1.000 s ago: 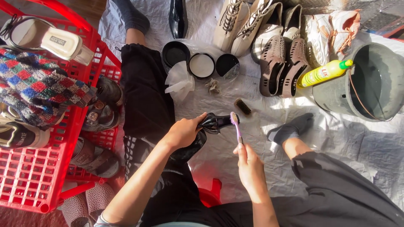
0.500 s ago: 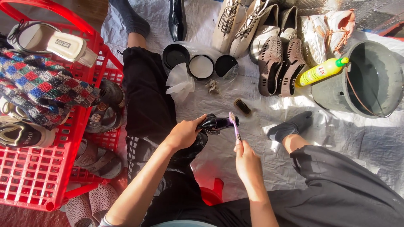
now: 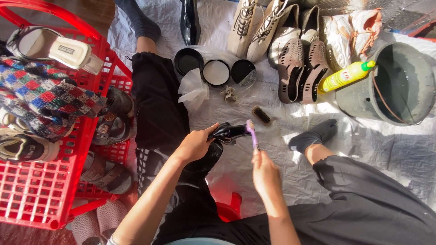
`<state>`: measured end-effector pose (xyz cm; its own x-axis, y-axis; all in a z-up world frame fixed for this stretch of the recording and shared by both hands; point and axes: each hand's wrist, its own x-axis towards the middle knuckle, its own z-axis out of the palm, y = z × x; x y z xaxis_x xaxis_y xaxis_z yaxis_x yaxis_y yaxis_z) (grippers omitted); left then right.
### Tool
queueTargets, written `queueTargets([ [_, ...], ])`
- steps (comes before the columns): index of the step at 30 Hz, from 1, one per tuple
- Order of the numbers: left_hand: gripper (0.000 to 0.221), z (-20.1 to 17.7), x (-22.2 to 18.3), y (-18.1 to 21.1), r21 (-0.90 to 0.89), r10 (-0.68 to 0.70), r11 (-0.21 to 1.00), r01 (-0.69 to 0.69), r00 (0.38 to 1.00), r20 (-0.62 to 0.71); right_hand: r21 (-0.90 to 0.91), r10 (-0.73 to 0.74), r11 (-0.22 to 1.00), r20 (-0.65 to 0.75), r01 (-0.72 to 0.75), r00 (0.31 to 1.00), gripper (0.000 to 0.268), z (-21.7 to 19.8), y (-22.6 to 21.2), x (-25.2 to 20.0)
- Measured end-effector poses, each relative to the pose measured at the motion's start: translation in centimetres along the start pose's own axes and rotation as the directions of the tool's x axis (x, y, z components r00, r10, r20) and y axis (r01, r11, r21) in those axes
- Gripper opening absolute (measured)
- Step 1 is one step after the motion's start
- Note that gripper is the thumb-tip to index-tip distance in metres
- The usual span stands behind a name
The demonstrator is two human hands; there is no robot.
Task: Brushing and wiping a black leather boot to clean or polish it using a toothbrush and a cloth.
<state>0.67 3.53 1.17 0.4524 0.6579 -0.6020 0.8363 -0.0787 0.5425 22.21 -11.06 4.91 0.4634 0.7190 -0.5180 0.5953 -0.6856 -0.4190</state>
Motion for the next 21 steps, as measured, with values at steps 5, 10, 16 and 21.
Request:
queueTargets([
  [5, 0.06, -0.3, -0.1, 0.2, -0.018, -0.025, 1.0, 0.025, 1.0, -0.001, 0.106, -0.045, 0.994, 0.08, 0.037, 0.996, 0.042, -0.3, -3.9, -3.5],
  [10, 0.059, -0.2, 0.0, 0.3, -0.022, -0.015, 1.0, 0.014, 1.0, -0.014, 0.048, -0.019, 0.999, 0.015, 0.018, 1.0, 0.046, -0.2, -2.4, -2.2],
  [16, 0.059, -1.0, -1.1, 0.4, 0.0, -0.046, 0.999, 0.046, 0.999, -0.003, 0.14, -0.048, 0.989, 0.039, 0.042, 0.998, 0.042, 0.6, -1.9, -1.3],
  [21, 0.058, -0.7, -0.1, 0.4, -0.03, -0.039, 0.999, 0.038, 0.999, -0.01, 0.12, -0.076, 0.991, 0.102, 0.063, 0.992, 0.049, 0.1, -4.1, -3.5],
])
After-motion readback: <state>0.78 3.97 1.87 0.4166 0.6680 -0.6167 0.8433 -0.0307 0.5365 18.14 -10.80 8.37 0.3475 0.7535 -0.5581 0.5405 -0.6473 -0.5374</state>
